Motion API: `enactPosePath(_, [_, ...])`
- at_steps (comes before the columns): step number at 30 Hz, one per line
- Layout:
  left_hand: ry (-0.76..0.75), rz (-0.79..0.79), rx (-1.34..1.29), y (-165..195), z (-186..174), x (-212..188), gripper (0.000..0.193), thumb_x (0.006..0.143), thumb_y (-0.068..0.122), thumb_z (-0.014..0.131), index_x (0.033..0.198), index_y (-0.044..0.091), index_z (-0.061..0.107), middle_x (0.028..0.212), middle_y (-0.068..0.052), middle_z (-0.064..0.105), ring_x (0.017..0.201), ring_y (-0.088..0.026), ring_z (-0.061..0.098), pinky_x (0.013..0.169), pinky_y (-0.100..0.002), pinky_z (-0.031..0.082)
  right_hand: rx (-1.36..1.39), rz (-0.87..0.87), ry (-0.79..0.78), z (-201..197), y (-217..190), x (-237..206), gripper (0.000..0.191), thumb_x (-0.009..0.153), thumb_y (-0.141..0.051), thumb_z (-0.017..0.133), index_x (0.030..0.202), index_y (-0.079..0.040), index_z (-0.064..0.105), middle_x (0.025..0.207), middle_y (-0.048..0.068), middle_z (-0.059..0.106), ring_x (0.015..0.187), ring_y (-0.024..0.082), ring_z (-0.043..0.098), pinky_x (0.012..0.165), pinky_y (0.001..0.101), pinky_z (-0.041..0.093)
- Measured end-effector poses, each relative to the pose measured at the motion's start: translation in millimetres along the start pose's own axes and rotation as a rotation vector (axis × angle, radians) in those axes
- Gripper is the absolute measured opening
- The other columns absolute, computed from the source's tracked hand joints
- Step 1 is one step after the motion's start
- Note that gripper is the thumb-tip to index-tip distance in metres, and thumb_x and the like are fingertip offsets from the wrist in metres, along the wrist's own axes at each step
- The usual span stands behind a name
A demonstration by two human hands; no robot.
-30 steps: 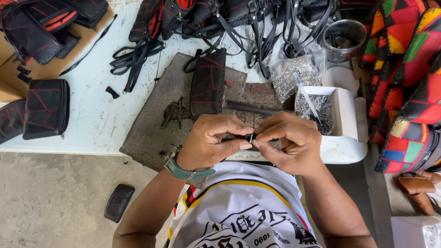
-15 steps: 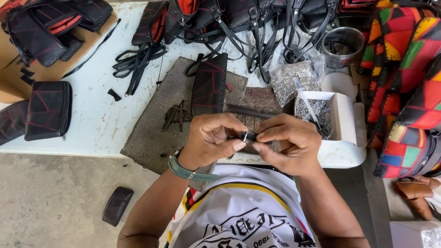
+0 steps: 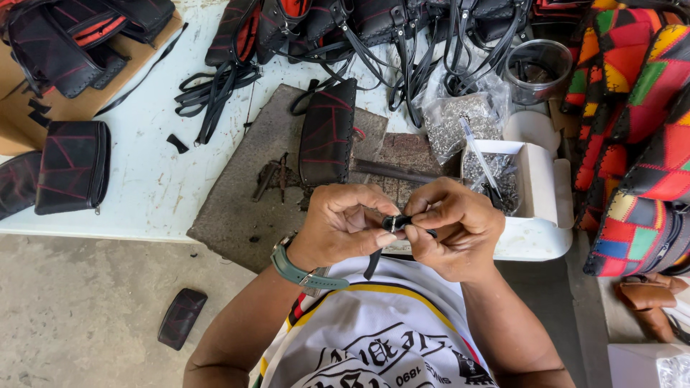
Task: The person attaches a strap to a small black leather bag, aligning the strap end against the bag and hammering a fastener to secure it. They then work on another bag, applying something with a pen-like applicator and pressing the strap in place, with finished bags stacked on the table.
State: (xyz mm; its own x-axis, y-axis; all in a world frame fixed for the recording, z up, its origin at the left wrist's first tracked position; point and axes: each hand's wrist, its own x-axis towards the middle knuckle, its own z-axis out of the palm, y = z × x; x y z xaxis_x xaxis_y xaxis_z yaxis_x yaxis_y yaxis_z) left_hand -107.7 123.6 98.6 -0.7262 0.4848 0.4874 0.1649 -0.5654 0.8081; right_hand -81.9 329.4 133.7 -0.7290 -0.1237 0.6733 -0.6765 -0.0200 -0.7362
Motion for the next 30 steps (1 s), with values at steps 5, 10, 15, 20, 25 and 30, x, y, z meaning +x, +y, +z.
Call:
enactPosePath(5, [0.055, 0.018, 0.085, -2, -1, 0, 0.03, 0.093, -0.012, 0.074, 0.121, -0.005, 0.066, 0.116, -0.013, 0.069, 0.1, -0.012, 0.068, 0.081, -0.024, 0.058, -0.238, -0.159, -0.107, -3, -3, 5, 0.016, 0.085, 0.003, 0.08, 0.089, -0.002, 0.066, 0.096, 0.015, 0.069, 0.08, 0.015, 0.069, 0.067, 0.0247, 0.056])
enactPosePath(10, [0.051, 0.049, 0.106, 2, -4, 3, 0.027, 0.097, -0.009, 0.071, 0.123, -0.004, 0.067, 0.121, -0.014, 0.069, 0.103, -0.011, 0.068, 0.081, -0.023, 0.056, 0.104, 0.07, -0.045, -10, 4, 4, 0.019, 0.083, 0.007, 0.081, 0.096, 0.003, 0.067, 0.106, 0.016, 0.067, 0.093, 0.016, 0.068, 0.081, 0.0267, 0.057])
enactPosePath(15, [0.035, 0.014, 0.105, 8, -9, 4, 0.027, 0.096, -0.01, 0.072, 0.123, -0.004, 0.067, 0.12, -0.015, 0.068, 0.096, -0.009, 0.064, 0.078, -0.02, 0.051, 0.303, 0.163, -0.05, -17, 12, -5, 0.02, 0.082, 0.01, 0.08, 0.096, 0.003, 0.067, 0.112, 0.017, 0.067, 0.095, 0.015, 0.067, 0.083, 0.026, 0.057])
enactPosePath(20, [-0.001, 0.04, 0.13, 13, -8, 6, 0.026, 0.096, -0.01, 0.071, 0.121, -0.006, 0.066, 0.12, -0.016, 0.068, 0.11, -0.015, 0.067, 0.095, -0.028, 0.057, 0.253, 0.177, -0.048, -17, 12, -8, 0.019, 0.081, 0.008, 0.081, 0.091, 0.0, 0.067, 0.107, 0.017, 0.069, 0.091, 0.015, 0.067, 0.079, 0.0261, 0.056])
enactPosePath(25, [-0.052, 0.065, 0.171, 20, -2, 10, 0.025, 0.098, -0.011, 0.069, 0.122, -0.006, 0.066, 0.119, -0.015, 0.068, 0.104, -0.013, 0.068, 0.092, -0.025, 0.057, 0.115, 0.04, -0.04, -12, 11, -9, 0.02, 0.083, 0.006, 0.082, 0.087, -0.004, 0.064, 0.102, 0.013, 0.069, 0.084, 0.014, 0.068, 0.072, 0.0233, 0.055])
enactPosePath(30, [-0.007, -0.04, 0.38, 24, 1, 10, 0.027, 0.089, -0.011, 0.074, 0.115, -0.006, 0.07, 0.109, -0.013, 0.071, 0.076, -0.004, 0.054, 0.062, -0.018, 0.041, 0.243, 0.101, 0.03, -7, 12, -10, 0.02, 0.085, 0.005, 0.081, 0.087, -0.004, 0.063, 0.102, 0.012, 0.068, 0.086, 0.014, 0.068, 0.077, 0.0251, 0.056])
